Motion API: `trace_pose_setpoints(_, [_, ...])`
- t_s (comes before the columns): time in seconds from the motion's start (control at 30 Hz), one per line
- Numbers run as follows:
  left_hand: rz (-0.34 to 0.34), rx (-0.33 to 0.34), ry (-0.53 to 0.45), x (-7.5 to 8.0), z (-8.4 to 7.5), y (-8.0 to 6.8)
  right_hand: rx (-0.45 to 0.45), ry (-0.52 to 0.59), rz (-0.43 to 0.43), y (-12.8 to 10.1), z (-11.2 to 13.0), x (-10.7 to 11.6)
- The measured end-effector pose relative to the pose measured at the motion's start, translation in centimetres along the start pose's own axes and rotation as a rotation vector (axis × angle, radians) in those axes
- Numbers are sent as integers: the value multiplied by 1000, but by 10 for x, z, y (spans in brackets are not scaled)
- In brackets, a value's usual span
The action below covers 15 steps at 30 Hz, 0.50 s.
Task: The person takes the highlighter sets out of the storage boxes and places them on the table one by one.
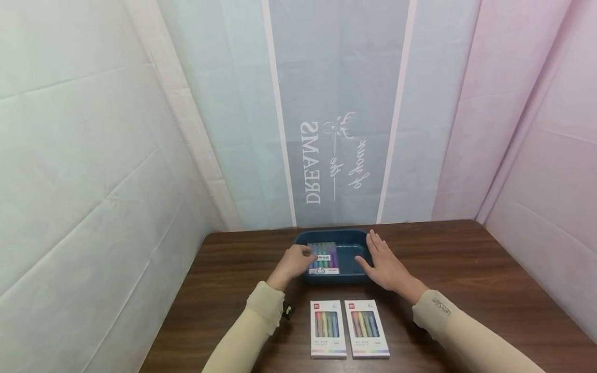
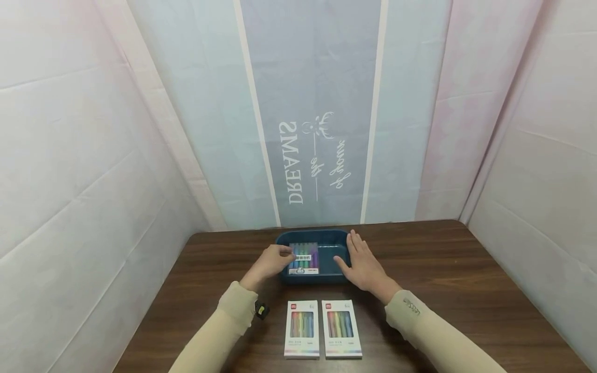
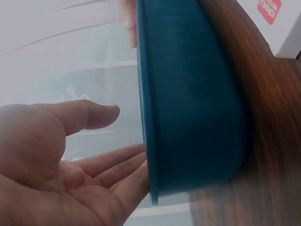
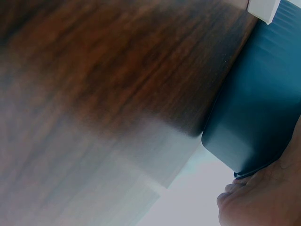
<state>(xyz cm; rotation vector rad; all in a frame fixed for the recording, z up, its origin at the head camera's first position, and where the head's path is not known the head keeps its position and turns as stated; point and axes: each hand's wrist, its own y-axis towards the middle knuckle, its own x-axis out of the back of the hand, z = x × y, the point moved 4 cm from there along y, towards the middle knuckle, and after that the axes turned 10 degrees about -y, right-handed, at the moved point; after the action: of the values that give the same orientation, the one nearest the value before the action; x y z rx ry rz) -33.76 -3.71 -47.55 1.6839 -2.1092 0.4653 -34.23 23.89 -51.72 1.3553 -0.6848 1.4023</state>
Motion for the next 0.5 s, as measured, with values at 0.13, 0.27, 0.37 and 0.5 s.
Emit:
trace_pose_setpoints(0.13, [-20,-5,40,-6,0,1,4,0,-5,-2,0,-1])
trace_pose_setpoints(0.27, [-33,-11,70,-12,0,4,9,3,-9,-4,0,-1])
trace_pose_setpoints(0.37, [-48,-7,96,-16,0,5,12,5,-12,-5,0,-1])
trace_pose_setpoints(0.5, [-68,9,161,-22,0,6,14,4,-15,-7,0,-2])
